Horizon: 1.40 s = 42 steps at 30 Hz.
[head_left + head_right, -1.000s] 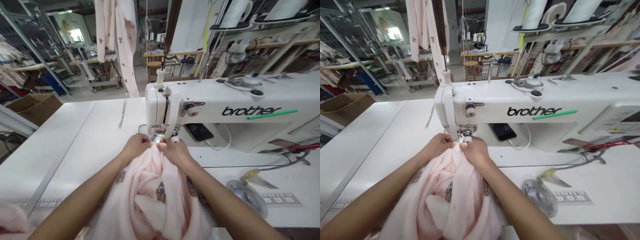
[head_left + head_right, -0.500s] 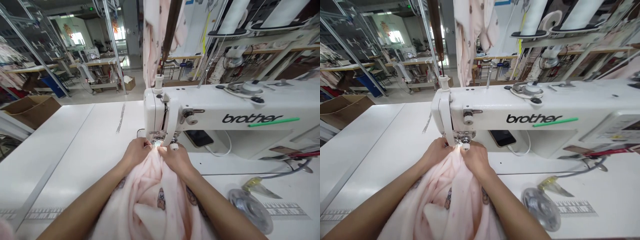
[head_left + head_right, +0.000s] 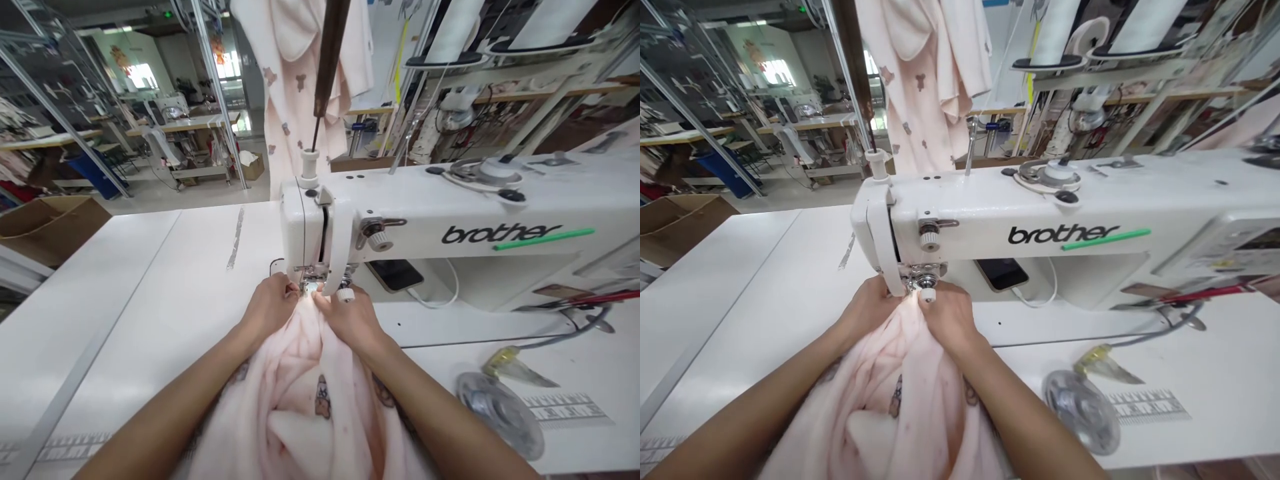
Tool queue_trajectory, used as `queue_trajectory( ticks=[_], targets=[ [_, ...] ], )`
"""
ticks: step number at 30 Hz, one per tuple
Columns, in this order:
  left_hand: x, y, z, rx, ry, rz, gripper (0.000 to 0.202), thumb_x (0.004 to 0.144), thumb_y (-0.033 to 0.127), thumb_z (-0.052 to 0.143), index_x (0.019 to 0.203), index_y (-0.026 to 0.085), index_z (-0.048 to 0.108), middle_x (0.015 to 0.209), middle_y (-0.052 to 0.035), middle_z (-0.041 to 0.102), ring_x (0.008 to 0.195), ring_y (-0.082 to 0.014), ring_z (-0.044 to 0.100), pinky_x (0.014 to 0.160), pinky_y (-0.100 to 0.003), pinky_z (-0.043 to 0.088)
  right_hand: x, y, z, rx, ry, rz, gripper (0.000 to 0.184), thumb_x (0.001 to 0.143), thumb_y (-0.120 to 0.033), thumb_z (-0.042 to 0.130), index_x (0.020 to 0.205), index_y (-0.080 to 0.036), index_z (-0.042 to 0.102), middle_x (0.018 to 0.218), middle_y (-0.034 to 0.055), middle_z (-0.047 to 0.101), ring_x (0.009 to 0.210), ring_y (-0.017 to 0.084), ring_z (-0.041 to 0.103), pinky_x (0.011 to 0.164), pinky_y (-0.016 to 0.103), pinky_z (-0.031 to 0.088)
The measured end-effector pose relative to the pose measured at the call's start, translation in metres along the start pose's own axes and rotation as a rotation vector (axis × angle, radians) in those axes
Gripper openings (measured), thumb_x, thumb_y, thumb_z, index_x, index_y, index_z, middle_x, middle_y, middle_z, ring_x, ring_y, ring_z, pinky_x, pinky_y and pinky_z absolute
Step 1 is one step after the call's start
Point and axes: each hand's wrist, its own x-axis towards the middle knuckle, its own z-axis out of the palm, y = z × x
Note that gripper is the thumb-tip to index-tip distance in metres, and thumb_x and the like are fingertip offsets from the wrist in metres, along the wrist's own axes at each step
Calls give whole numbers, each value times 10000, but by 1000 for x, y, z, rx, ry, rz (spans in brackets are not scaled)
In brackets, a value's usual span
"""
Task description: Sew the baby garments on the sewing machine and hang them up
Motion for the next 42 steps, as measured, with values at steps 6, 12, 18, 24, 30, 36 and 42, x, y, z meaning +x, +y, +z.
queue_trajectory(
  ticks=[6,12,18,24,30,36,42],
  targets=[
    [-1,2,1,32,24,21,59,774,155,500,725,136,525,782,-38,607,755,-172,554,598,-238,327,2,-2,-2,-18,-52,0,91,863,-159,590,794,-152,649,858,33,650,833,213,584,639,272,318],
    [0,3,2,45,39,33,79,783,157,485,726,135,535,775,-56,602,740,-177,554,599,-245,331,2,-6,-5,-14,-60,35,86,883,-181,567,873,-154,648,896,29,647,885,213,581,677,269,343],
    [2,2,3,70,56,15,78,787,146,476,767,128,549,753,-65,584,735,-189,546,592,-257,322,3,-6,-4,-24,-79,37,138,905,-245,567,829,-167,651,856,25,644,850,222,586,639,281,335],
    [4,3,4,64,73,22,116,793,165,487,847,124,580,821,-77,604,786,-196,562,636,-258,354,6,-8,-1,-38,-69,58,150,920,-215,538,830,-165,647,858,16,642,861,204,586,662,272,346],
    [4,2,-2,41,45,40,130,785,209,515,819,123,606,784,-69,607,789,-201,565,635,-252,365,6,-10,-4,-66,-78,45,138,901,-229,571,906,-138,674,924,67,641,883,236,577,679,288,347],
    [6,0,-9,44,-6,33,149,773,210,520,828,134,635,766,-49,619,756,-185,563,631,-246,358,8,-8,0,-43,-54,78,160,914,-230,530,867,-162,667,864,36,648,849,224,596,649,268,349],
    [6,3,-8,97,15,-18,124,761,186,516,788,130,623,741,-53,610,767,-198,568,596,-250,312,8,-7,3,-59,-31,57,161,890,-195,540,807,-155,672,802,60,631,796,215,590,611,273,318]
  ],
)
